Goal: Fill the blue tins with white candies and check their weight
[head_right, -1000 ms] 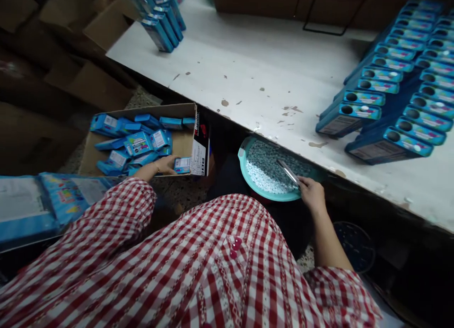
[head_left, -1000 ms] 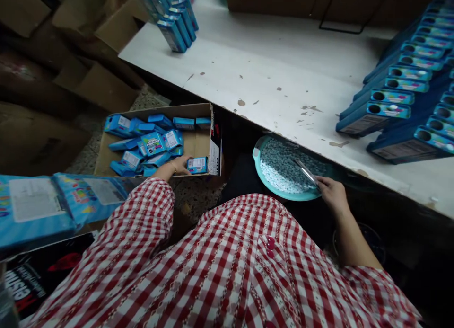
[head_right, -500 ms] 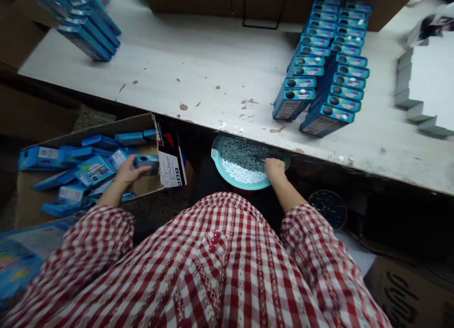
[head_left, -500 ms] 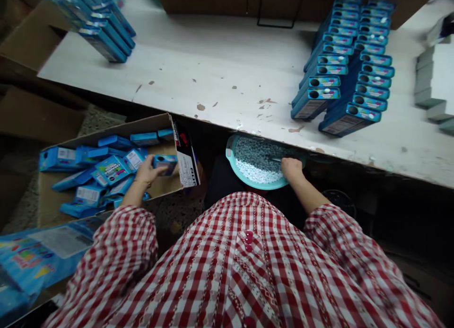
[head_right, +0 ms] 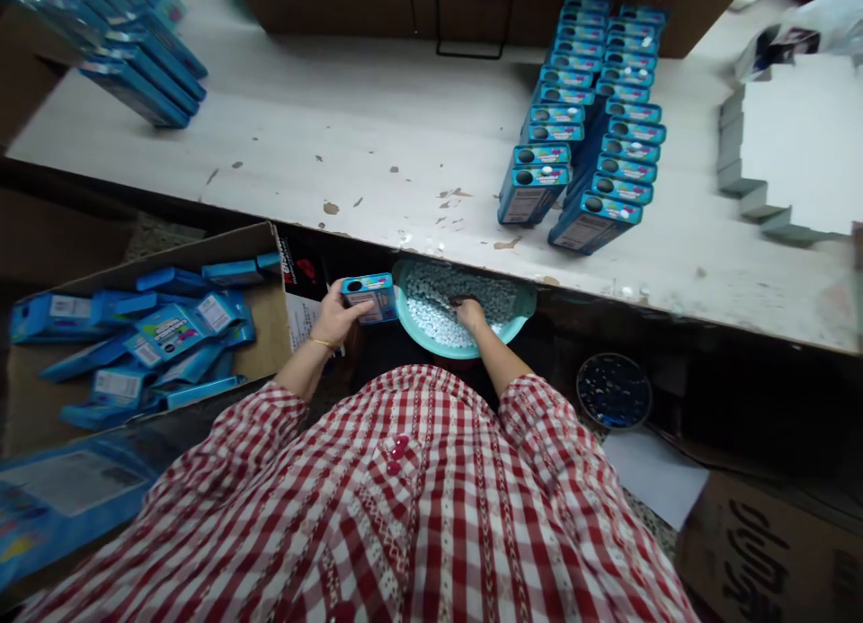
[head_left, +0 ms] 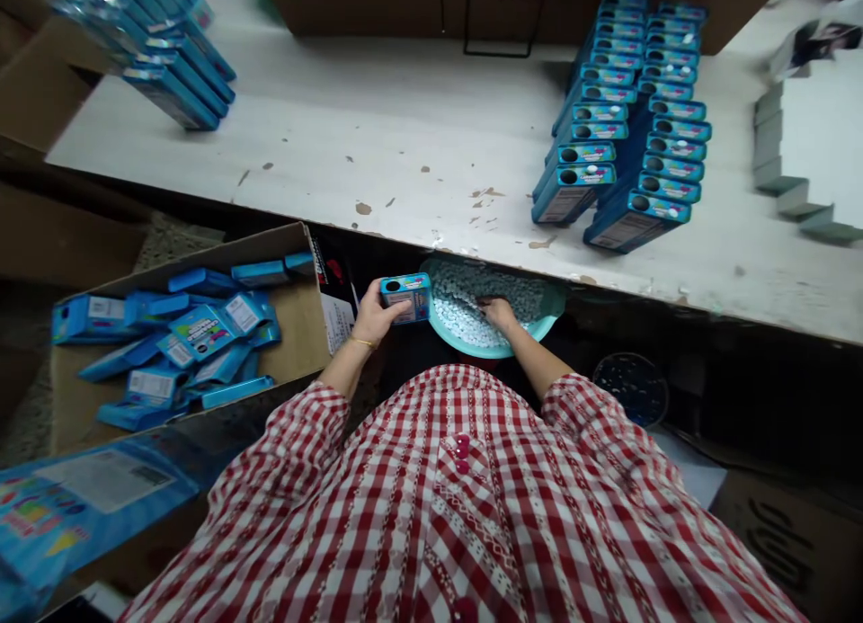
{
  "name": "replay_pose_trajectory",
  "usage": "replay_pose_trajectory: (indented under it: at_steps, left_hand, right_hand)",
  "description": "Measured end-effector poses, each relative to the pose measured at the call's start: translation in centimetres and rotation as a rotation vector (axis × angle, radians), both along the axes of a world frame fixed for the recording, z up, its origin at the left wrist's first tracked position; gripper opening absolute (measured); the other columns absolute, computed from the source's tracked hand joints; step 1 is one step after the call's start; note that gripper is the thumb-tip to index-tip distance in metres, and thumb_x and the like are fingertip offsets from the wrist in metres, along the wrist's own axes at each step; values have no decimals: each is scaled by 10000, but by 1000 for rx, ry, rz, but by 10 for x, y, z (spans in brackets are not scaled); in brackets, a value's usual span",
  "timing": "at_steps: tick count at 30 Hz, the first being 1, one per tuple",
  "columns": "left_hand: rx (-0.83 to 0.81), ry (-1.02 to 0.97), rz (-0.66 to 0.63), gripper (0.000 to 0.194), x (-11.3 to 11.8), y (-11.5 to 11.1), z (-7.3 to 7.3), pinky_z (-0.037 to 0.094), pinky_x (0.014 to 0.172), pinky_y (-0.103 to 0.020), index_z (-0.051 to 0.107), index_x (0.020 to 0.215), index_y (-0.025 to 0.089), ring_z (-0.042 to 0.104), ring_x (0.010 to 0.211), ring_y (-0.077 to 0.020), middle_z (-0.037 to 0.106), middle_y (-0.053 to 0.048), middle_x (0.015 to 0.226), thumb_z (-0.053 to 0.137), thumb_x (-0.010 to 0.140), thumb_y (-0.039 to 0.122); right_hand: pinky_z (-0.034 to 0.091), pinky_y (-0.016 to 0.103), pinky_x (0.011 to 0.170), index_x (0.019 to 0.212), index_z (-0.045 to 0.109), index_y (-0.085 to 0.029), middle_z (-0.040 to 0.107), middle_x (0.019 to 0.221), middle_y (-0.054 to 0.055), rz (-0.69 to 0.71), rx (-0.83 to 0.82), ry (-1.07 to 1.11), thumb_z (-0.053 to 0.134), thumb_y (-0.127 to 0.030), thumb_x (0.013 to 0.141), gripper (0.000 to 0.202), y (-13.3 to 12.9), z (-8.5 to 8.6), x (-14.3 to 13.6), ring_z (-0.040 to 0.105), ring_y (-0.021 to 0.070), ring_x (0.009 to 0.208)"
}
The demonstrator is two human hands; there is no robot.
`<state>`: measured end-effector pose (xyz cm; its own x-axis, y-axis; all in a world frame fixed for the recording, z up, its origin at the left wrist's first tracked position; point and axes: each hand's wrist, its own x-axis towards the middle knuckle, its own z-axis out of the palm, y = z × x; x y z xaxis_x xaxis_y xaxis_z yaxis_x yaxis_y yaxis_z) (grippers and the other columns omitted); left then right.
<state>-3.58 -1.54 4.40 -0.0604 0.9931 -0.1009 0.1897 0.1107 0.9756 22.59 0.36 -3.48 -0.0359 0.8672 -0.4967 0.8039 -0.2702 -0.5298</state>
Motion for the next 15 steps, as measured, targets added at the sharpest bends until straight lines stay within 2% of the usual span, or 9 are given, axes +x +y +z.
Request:
replay_pose_trajectory:
  at_steps: [4, 8, 12, 15]
  left_hand:
    - [56, 117, -14, 525, 16, 15, -18, 474, 795, -322, 508, 989, 181, 587, 834, -175, 594, -7, 879, 747, 558, 360]
    - [92, 225, -73, 465, 43, 22, -22, 456, 763, -301, 506, 970, 182, 555, 787, -161, 567, 9, 842, 722, 573, 294]
    - [91, 327, -200, 410, 73, 23, -24, 448, 769, -296, 507, 979, 194, 551, 789, -161, 571, 7, 862, 684, 609, 210]
    - [122, 398, -284, 377, 90, 21, -27, 445, 812, -321, 513, 1002, 196, 561, 863, -190, 590, -24, 929, 652, 652, 194]
  right_hand:
    - [482, 260, 790, 994, 682, -145, 687, 963, 46, 9, 47, 88, 527, -142, 833, 223, -10, 30, 32, 626, 152, 874]
    - [444, 247, 814, 1007, 707, -162, 690, 971, 48, 29, 167, 110, 531, -123, 783, 287, -17, 81, 63, 615, 163, 903]
    - [426, 254, 769, 988, 721, -209, 683, 891, 48, 226, 287, -36, 492, -148, 790, 308, -16, 133, 72, 608, 170, 859]
    - [424, 276, 747, 970, 714, -222, 676, 954, 73, 402, 249, -296, 446, -152, 806, 322, -12, 166, 57, 606, 207, 915]
